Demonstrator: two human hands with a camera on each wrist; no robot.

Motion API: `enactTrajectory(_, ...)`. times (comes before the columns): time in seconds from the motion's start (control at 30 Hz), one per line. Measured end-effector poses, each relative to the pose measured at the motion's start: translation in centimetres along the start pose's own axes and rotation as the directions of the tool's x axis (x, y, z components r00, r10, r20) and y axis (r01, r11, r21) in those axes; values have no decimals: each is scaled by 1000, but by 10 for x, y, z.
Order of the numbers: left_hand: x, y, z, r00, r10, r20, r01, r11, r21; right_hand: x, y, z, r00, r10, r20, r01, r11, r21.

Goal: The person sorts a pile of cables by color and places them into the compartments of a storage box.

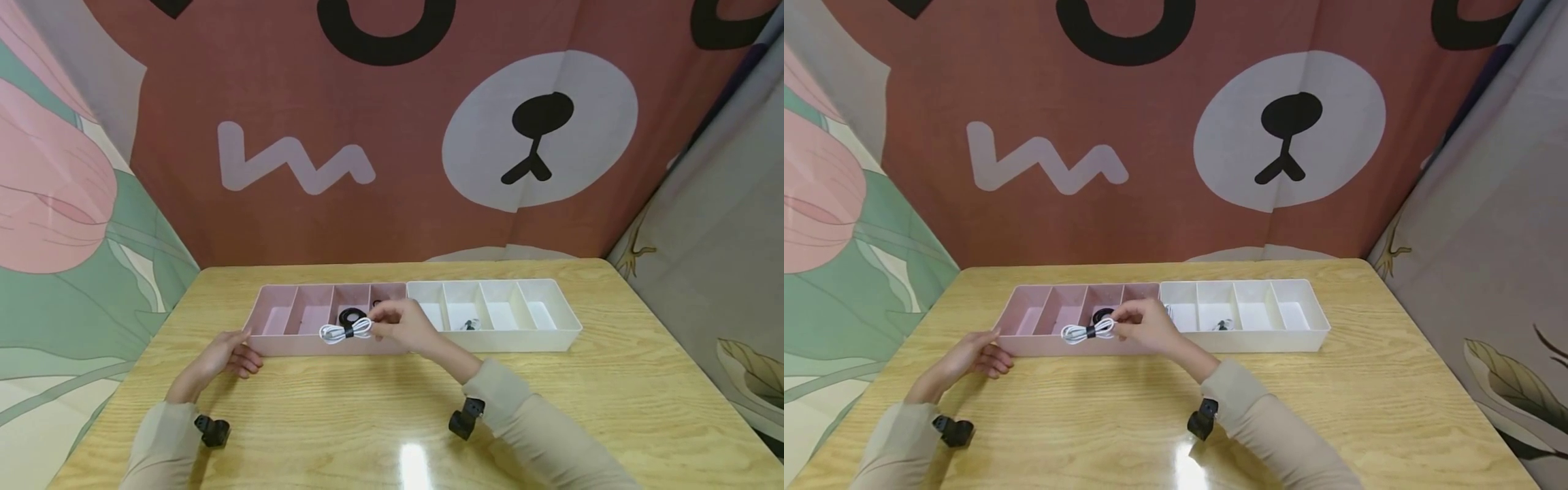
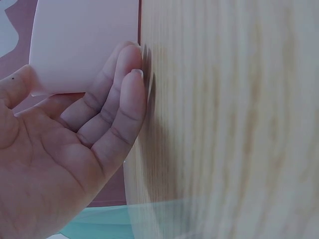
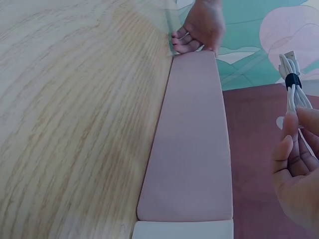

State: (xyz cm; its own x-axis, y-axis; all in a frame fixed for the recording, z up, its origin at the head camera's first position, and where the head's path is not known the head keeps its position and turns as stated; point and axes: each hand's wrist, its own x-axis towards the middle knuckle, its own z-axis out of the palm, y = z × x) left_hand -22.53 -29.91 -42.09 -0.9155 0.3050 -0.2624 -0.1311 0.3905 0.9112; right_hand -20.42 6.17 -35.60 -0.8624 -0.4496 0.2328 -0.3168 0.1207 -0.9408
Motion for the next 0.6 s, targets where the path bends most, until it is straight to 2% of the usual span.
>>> enactTrajectory(0.27, 1, -2, -1, 1000, 2, -9, -2, 1000, 5, 5, 19, -5, 999, -14, -39, 14, 1000, -11)
enactTrajectory(0.6, 1, -2, -1, 1000, -3, -15, 3, 1000, 7, -11, -6, -10, 992, -24, -124, 16, 998, -65)
